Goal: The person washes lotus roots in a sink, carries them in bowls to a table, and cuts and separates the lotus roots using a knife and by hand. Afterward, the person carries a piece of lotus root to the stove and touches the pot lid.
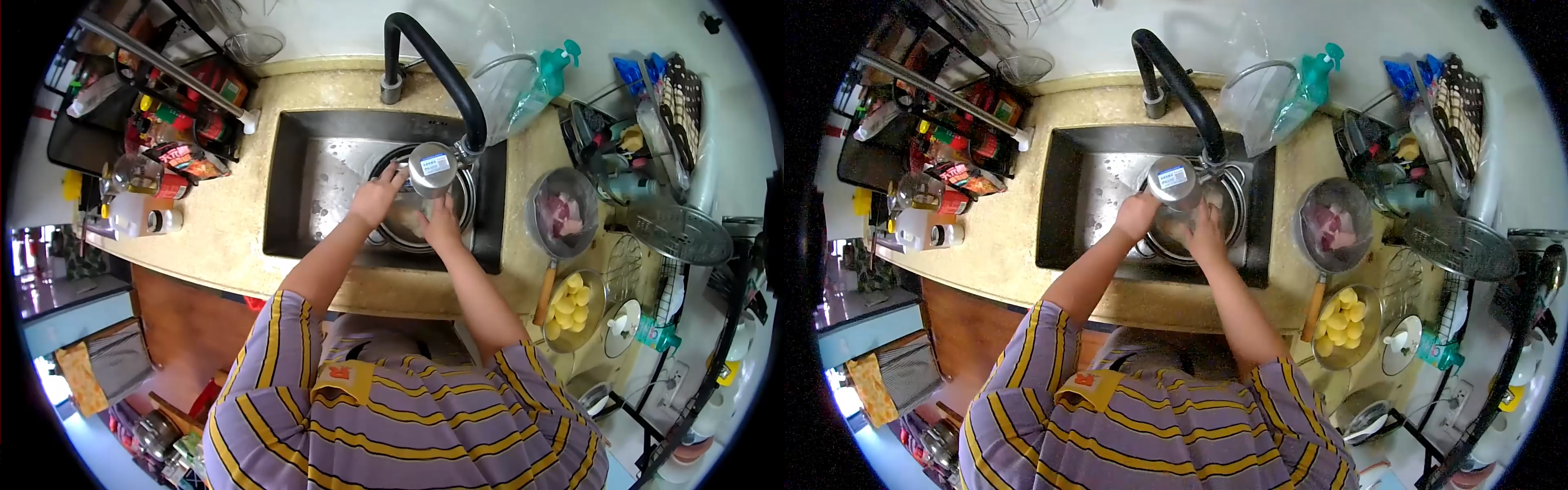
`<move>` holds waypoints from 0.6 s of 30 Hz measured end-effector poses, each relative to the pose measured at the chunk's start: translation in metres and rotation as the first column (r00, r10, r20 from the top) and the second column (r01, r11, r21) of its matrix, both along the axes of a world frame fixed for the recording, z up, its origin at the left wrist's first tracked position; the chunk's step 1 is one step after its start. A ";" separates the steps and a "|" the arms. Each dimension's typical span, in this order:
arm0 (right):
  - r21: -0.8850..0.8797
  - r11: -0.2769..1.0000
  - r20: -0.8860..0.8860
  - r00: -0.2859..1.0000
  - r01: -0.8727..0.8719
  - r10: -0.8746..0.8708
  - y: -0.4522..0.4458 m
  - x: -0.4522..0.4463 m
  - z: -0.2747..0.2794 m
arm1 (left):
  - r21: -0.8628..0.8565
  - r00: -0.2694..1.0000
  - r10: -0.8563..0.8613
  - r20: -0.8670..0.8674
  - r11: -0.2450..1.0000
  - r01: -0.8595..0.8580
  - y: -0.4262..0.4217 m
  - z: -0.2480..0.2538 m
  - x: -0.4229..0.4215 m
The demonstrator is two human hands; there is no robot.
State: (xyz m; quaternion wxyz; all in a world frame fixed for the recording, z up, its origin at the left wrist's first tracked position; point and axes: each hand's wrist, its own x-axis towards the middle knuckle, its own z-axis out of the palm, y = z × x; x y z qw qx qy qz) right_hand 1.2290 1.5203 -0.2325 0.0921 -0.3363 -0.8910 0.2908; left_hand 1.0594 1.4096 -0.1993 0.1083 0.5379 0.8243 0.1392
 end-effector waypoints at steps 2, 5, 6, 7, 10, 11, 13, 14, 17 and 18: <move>-0.333 0.941 -0.138 0.984 0.058 -0.109 0.000 -0.013 -0.009 | 0.055 0.981 0.114 0.155 0.991 -0.124 0.003 0.011 0.011; -0.672 0.725 -0.044 0.969 0.153 -0.245 0.014 -0.012 -0.033 | 0.161 0.818 0.252 0.518 0.910 -0.383 0.004 -0.030 0.027; -0.833 0.528 0.019 0.962 0.167 -0.274 0.021 -0.009 -0.037 | 0.091 0.648 0.317 0.692 0.853 -0.515 0.007 -0.060 0.036; -0.939 0.297 0.084 0.955 0.171 -0.284 0.025 -0.008 -0.038 | -0.008 0.438 0.356 0.826 0.783 -0.622 0.011 -0.084 0.047; -0.935 0.301 0.087 0.945 0.187 -0.316 0.029 -0.008 -0.025 | -0.177 0.011 0.312 0.950 0.569 -0.803 0.022 -0.099 0.089; -0.891 0.400 0.125 0.962 0.216 -0.243 0.034 -0.005 -0.020 | -0.109 0.194 0.391 0.900 0.632 -0.767 0.021 -0.111 0.090; -0.869 0.463 0.143 0.985 0.174 -0.102 0.041 0.003 -0.002 | -0.063 0.556 0.481 0.678 0.791 -0.609 0.015 -0.105 0.077; -0.844 0.507 0.147 0.985 0.174 -0.094 0.044 0.006 -0.003 | -0.147 0.677 0.480 0.558 0.860 -0.488 0.018 -0.079 0.063; -0.612 0.774 0.243 0.970 0.165 -0.015 0.049 0.008 0.011 | -0.205 0.925 0.231 0.301 0.963 -0.174 0.032 -0.032 0.033; -0.507 0.858 0.311 0.945 0.077 0.098 0.051 0.005 0.034 | -0.133 0.981 0.033 0.193 0.991 -0.008 0.037 -0.035 0.022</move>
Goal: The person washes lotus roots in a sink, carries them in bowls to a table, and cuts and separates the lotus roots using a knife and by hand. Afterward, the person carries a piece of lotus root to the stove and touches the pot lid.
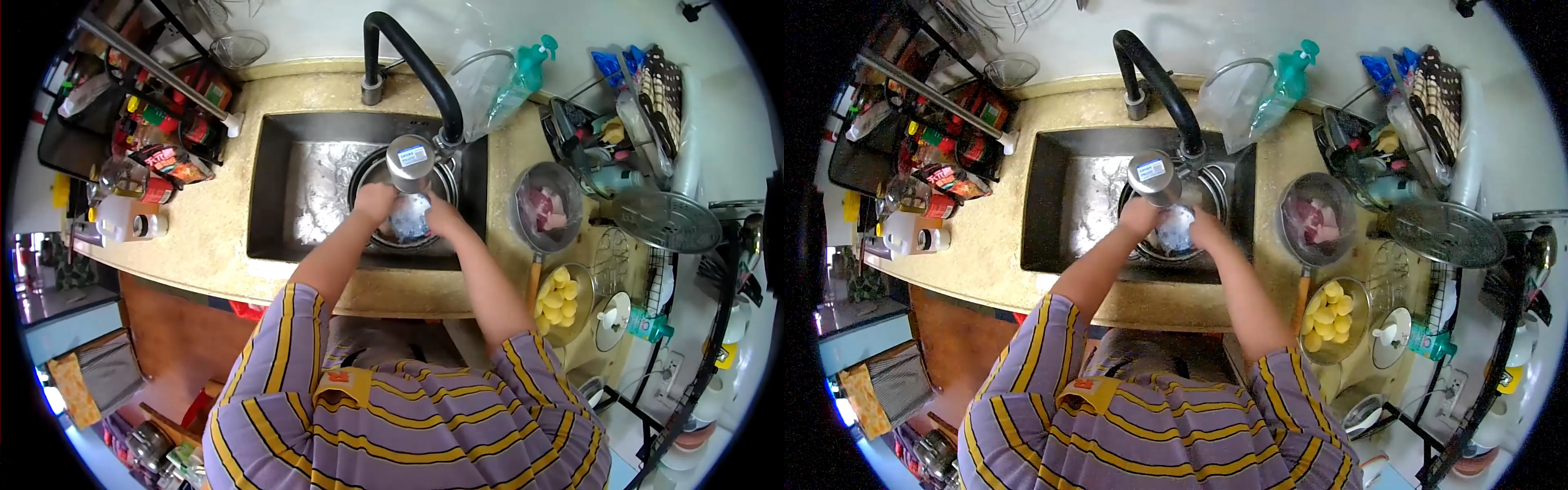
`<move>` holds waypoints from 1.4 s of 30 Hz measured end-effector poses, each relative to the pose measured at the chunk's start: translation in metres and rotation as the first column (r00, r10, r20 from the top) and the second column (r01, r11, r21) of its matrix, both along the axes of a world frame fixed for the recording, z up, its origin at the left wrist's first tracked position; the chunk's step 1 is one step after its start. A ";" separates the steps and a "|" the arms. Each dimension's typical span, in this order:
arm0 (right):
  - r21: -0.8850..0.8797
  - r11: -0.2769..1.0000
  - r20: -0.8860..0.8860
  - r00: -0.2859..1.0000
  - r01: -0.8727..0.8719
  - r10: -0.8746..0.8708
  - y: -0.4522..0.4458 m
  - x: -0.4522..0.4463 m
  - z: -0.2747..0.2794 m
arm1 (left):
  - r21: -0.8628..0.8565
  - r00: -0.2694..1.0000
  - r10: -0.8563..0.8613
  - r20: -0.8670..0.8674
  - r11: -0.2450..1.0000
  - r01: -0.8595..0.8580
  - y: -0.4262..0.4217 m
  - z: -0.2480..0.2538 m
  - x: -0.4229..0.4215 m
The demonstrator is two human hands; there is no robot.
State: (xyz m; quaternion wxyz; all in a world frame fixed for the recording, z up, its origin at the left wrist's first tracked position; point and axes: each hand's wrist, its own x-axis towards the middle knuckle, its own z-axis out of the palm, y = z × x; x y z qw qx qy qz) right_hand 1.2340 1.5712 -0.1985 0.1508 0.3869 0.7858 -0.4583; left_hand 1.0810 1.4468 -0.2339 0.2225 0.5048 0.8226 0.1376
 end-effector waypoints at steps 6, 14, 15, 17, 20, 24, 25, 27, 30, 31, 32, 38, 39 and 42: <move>0.407 0.841 0.141 0.934 -0.358 0.330 0.003 -0.014 0.005 | 0.464 0.966 -0.248 0.067 0.865 0.190 0.027 0.049 -0.008; 0.219 0.966 -0.160 0.982 0.137 -0.103 -0.007 -0.005 -0.008 | 0.110 0.912 0.388 0.135 0.909 -0.403 -0.002 -0.004 0.021; 0.170 0.960 -0.211 0.960 0.220 -0.183 -0.011 -0.006 -0.019 | 0.189 0.836 0.483 0.261 0.824 -0.535 -0.005 -0.020 0.031; -0.141 0.911 -0.293 0.863 0.387 -0.412 -0.023 -0.008 -0.043 | 0.050 0.415 0.556 0.720 0.554 -0.831 -0.006 -0.089 0.049; -0.713 0.535 -0.097 0.692 0.453 -0.716 -0.042 -0.016 -0.060 | -0.363 -0.256 0.273 0.927 0.486 -0.795 -0.004 -0.086 0.073; -0.557 0.744 -0.099 0.861 0.368 -0.499 -0.031 -0.005 -0.060 | -0.055 0.310 0.518 0.798 0.574 -0.817 -0.015 -0.081 0.060; -0.351 0.878 -0.070 0.926 0.325 -0.371 -0.022 -0.009 -0.061 | 0.032 0.490 0.567 0.662 0.632 -0.775 -0.017 -0.077 0.057; 0.374 0.927 -0.056 0.998 0.032 -0.011 -0.006 -0.014 -0.052 | 0.138 0.760 0.581 0.293 0.761 -0.634 -0.022 -0.027 0.055; 0.691 0.587 0.060 0.843 -0.422 0.534 0.013 -0.017 -0.024 | -0.014 0.937 0.343 0.061 0.939 -0.343 -0.022 0.025 0.047; 0.700 0.566 0.083 0.837 -0.436 0.541 0.013 -0.016 -0.018 | -0.067 0.957 0.292 0.001 0.954 -0.291 -0.018 0.036 0.047; 0.706 0.545 0.104 0.828 -0.452 0.552 0.009 -0.015 -0.005 | -0.030 0.963 0.249 -0.101 0.967 -0.253 -0.016 0.043 0.045; 0.420 0.660 0.459 0.773 -0.623 0.438 -0.029 0.015 0.022 | 0.208 0.890 -0.012 -0.456 0.971 0.120 -0.066 0.086 0.002; 0.435 0.675 0.453 0.793 -0.596 0.408 -0.033 0.015 0.019 | 0.277 0.894 -0.008 -0.448 0.949 0.148 -0.087 0.095 -0.009; 0.370 0.746 0.413 0.818 -0.553 0.401 -0.047 0.005 0.024 | 0.417 0.911 0.046 -0.410 0.898 0.143 -0.151 0.111 -0.038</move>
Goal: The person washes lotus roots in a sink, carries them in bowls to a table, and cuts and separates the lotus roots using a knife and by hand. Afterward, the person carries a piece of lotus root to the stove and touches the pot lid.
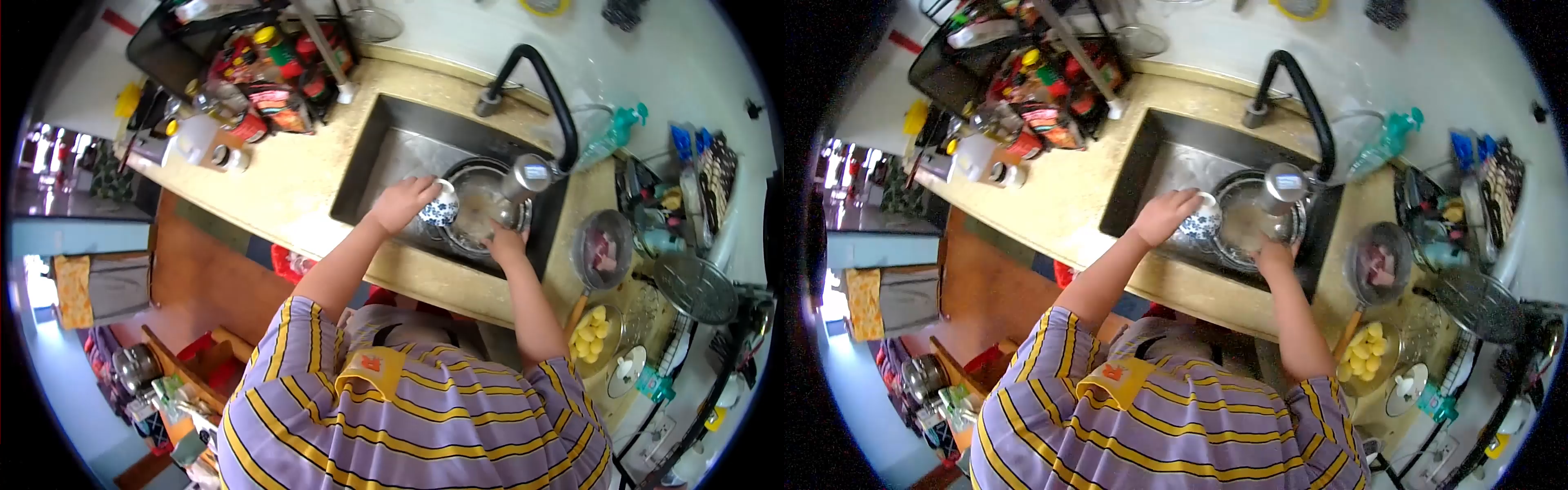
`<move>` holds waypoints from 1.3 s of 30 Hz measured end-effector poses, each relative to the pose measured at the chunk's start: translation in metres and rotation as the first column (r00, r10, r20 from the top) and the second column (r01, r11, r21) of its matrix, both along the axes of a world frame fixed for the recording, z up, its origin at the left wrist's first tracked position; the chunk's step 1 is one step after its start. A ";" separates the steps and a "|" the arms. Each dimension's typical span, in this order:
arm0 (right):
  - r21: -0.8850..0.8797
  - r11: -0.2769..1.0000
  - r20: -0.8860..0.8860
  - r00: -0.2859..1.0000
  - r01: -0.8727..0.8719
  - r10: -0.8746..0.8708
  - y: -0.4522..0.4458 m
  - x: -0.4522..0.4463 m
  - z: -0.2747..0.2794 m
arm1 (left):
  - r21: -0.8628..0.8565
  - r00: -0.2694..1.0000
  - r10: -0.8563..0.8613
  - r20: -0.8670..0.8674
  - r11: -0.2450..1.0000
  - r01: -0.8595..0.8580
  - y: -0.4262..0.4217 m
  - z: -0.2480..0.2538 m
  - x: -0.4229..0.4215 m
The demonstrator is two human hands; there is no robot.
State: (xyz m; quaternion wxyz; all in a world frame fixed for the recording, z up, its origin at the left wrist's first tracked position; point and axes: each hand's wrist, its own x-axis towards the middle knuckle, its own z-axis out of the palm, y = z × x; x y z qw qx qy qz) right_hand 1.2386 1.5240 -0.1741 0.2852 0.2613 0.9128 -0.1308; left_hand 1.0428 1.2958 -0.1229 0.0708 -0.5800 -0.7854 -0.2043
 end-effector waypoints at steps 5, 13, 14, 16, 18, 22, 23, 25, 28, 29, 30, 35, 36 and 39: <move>0.018 0.999 -0.065 0.997 -0.034 0.035 -0.033 -0.036 -0.006 | 0.153 0.968 0.249 0.042 0.956 -0.252 -0.106 0.023 -0.034; -0.202 0.964 -0.132 0.970 0.176 -0.205 -0.034 -0.046 -0.057 | 0.017 0.353 0.654 0.669 0.462 -0.887 -0.222 -0.054 -0.133; -0.212 0.949 -0.128 0.956 0.233 -0.264 -0.032 -0.040 -0.058 | -0.054 0.190 0.513 0.837 0.423 -0.905 -0.220 -0.049 -0.136; -0.240 0.912 -0.132 0.920 0.332 -0.369 -0.026 -0.034 -0.060 | -0.151 -0.022 0.316 0.949 0.392 -0.908 -0.220 -0.046 -0.143; -0.187 0.905 -0.152 0.899 0.382 -0.411 -0.016 -0.025 -0.081 | -0.208 -0.082 0.319 0.944 0.383 -0.900 -0.220 -0.048 -0.149; -0.196 0.905 -0.115 0.908 0.378 -0.404 -0.008 -0.011 -0.098 | -0.279 -0.097 0.436 0.895 0.375 -0.884 -0.226 -0.047 -0.159; -0.194 0.918 -0.106 0.923 0.346 -0.370 -0.005 -0.010 -0.104 | -0.302 -0.080 0.512 0.855 0.367 -0.879 -0.230 -0.048 -0.161; -0.146 0.904 -0.117 0.900 0.403 -0.420 -0.003 -0.013 -0.097 | -0.133 0.251 0.924 0.289 0.299 -0.945 -0.242 -0.051 -0.157; 0.088 0.885 -0.356 0.844 0.457 -0.400 0.010 -0.009 -0.109 | 0.194 0.463 0.878 0.122 0.437 -0.878 -0.194 0.027 -0.107; 0.077 0.843 -0.384 0.796 0.533 -0.468 0.016 -0.007 -0.113 | 0.189 0.562 0.789 0.248 0.529 -0.827 -0.177 0.023 -0.092; 0.065 0.799 -0.412 0.745 0.598 -0.524 0.026 -0.006 -0.120 | 0.075 0.637 0.711 0.297 0.648 -0.758 -0.158 0.013 -0.076; 0.163 0.906 -0.202 0.912 0.390 -0.356 0.063 0.002 -0.135 | -0.226 0.430 0.340 0.837 0.929 -0.294 -0.001 -0.081 -0.006; -0.051 0.787 -0.370 0.720 0.615 -0.587 0.066 0.002 -0.148 | -0.263 0.524 0.392 0.756 0.915 -0.305 0.023 -0.121 0.005; -0.030 0.830 -0.158 0.817 0.557 -0.554 0.068 -0.003 -0.131 | -0.603 0.313 0.697 0.645 0.716 -0.352 0.084 -0.155 0.035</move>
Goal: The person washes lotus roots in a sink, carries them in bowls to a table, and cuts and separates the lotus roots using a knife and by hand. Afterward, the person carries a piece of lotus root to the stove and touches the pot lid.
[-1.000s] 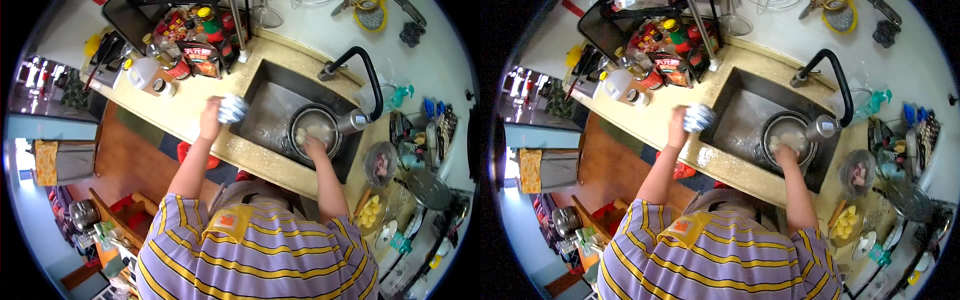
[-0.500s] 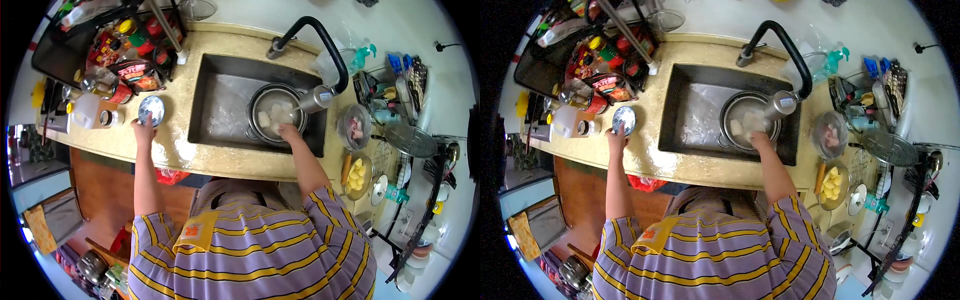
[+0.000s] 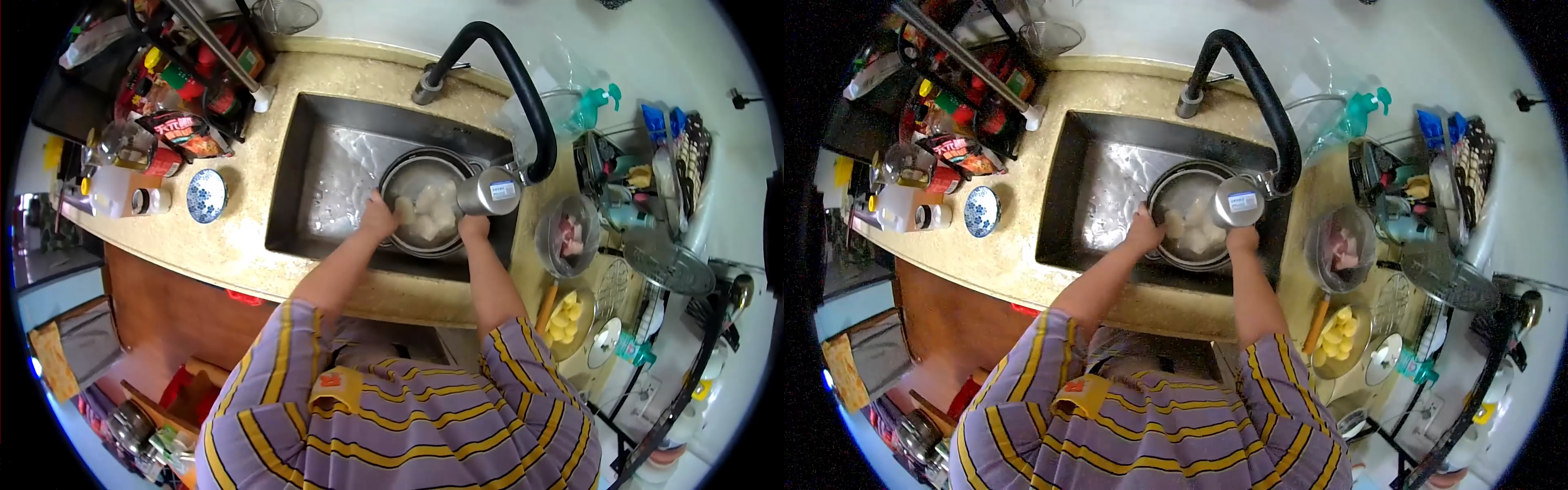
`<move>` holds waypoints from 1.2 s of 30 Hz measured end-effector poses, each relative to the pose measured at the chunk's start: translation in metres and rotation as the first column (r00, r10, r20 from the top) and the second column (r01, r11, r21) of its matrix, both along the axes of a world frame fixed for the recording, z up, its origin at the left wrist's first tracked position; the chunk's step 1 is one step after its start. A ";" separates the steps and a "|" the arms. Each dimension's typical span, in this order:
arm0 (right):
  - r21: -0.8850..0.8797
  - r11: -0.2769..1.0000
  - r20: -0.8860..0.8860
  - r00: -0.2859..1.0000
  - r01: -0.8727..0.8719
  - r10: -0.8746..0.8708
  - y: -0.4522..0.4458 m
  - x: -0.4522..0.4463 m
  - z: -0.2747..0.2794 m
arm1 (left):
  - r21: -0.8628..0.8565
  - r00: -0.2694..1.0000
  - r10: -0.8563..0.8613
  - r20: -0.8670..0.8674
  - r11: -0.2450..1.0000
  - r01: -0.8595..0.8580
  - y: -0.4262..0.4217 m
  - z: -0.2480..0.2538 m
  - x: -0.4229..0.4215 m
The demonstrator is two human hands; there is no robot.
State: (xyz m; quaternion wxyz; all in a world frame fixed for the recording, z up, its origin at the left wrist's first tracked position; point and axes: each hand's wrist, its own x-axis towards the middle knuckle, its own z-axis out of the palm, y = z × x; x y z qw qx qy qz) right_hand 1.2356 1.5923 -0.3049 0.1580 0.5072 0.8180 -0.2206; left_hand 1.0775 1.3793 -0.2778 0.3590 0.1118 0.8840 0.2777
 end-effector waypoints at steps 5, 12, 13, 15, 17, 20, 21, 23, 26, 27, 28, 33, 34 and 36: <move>-0.180 0.984 0.094 0.995 -0.004 0.021 0.008 0.015 -0.011 | -0.135 1.000 0.006 0.016 0.991 -0.004 0.013 -0.012 -0.001; -0.683 0.685 -0.168 0.858 0.254 -0.486 -0.013 0.031 0.061 | -0.163 0.978 0.078 0.196 0.986 -0.046 -0.019 -0.041 -0.026; -0.644 0.713 -0.211 0.832 0.277 -0.513 -0.021 0.035 0.062 | -0.272 0.997 0.044 0.070 0.962 -0.023 -0.018 -0.040 -0.022; -0.662 0.719 -0.250 0.842 0.211 -0.477 -0.028 0.042 0.081 | -0.278 0.994 -0.105 0.002 0.955 0.101 -0.031 -0.022 -0.023; -0.686 0.712 -0.292 0.842 0.147 -0.455 -0.035 0.043 0.095 | -0.181 0.953 -0.068 0.296 0.975 0.126 -0.037 0.030 -0.035; -0.747 0.661 -0.323 0.830 0.071 -0.454 -0.043 0.041 0.109 | 0.066 0.670 0.126 0.731 0.965 -0.254 -0.057 0.081 -0.028; -0.776 0.629 -0.318 0.829 0.051 -0.460 -0.046 0.039 0.114 | 0.076 0.595 0.131 0.793 0.948 -0.310 -0.067 0.074 -0.034; -0.866 0.497 -0.241 0.832 0.048 -0.500 -0.045 0.032 0.134 | 0.070 0.519 0.149 0.841 0.923 -0.378 -0.087 0.086 -0.049; -0.512 0.792 -0.547 0.837 -0.331 -0.004 -0.023 0.044 0.066 | 0.046 0.626 0.292 0.723 0.884 -0.465 -0.115 0.113 -0.051; -0.234 0.806 -0.521 0.770 -0.543 0.368 -0.023 0.048 0.068 | 0.073 0.630 0.317 0.709 0.856 -0.513 -0.123 0.126 -0.050; 0.037 0.682 -0.377 0.622 -0.731 0.686 -0.024 0.053 0.071 | 0.101 0.633 0.344 0.694 0.824 -0.558 -0.131 0.138 -0.049; -0.225 0.347 0.127 0.326 -0.910 0.937 -0.046 0.034 -0.001 | 0.262 0.648 0.447 0.617 0.660 -0.704 -0.159 0.157 -0.048; -0.232 0.332 0.116 0.313 -0.914 0.943 -0.049 0.026 0.002 | 0.278 0.653 0.480 0.586 0.638 -0.718 -0.163 0.160 -0.051; -0.258 0.301 0.098 0.285 -0.918 0.953 -0.053 0.025 -0.004 | 0.304 0.649 0.543 0.533 0.593 -0.746 -0.167 0.186 -0.050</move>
